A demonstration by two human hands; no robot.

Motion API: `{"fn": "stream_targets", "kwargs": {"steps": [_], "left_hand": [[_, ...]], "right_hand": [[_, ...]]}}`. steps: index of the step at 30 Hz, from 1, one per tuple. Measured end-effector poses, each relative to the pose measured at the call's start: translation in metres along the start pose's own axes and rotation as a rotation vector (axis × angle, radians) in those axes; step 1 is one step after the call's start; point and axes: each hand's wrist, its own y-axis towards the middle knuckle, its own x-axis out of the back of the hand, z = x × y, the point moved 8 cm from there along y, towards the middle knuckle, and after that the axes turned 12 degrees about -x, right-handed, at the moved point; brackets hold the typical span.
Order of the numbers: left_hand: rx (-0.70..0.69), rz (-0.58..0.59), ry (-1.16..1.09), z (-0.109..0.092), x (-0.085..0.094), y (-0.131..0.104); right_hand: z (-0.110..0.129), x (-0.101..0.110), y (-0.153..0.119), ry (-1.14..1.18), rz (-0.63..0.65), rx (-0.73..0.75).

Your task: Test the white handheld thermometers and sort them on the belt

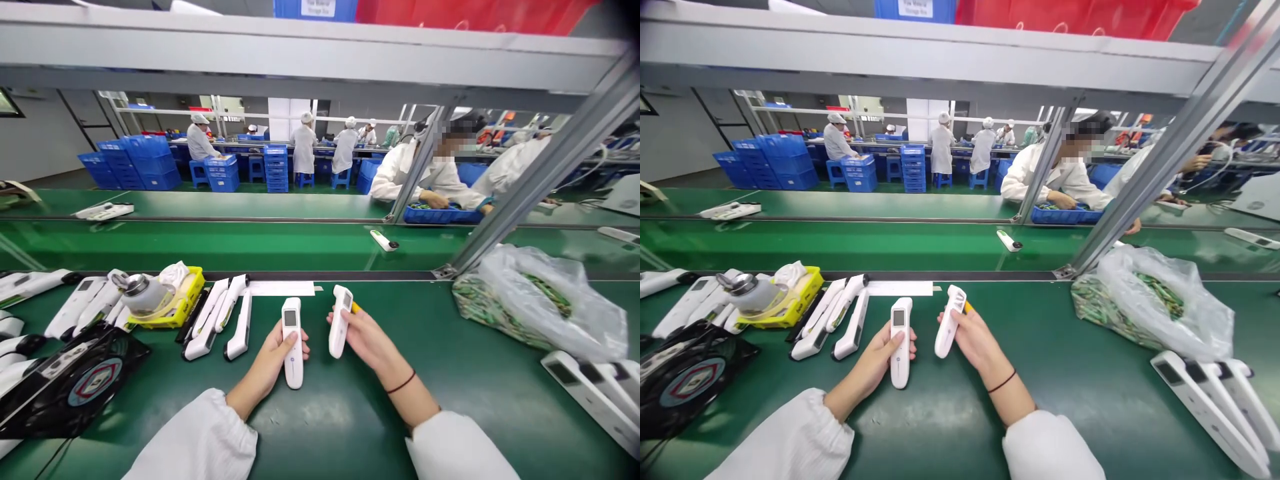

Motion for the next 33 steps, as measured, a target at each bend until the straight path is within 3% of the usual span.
{"fn": "stream_targets", "kwargs": {"steps": [5,13,26,33], "left_hand": [[0.009,-0.021,-0.075,-0.009,0.002,0.002],[0.037,-0.008,-0.094,-0.01,-0.003,-0.002],[0.069,-0.132,-0.278,-0.015,-0.003,-0.007],[0.067,-0.053,-0.275,-0.013,-0.012,-0.01]], "right_hand": [[-0.042,-0.022,-0.005,-0.043,0.153,-0.113],[-0.04,-0.022,-0.016,-0.345,0.121,-0.059],[-0.043,-0.018,-0.022,-0.142,0.085,-0.175],[-0.044,-0.025,-0.026,-0.231,0.145,-0.117]]}}
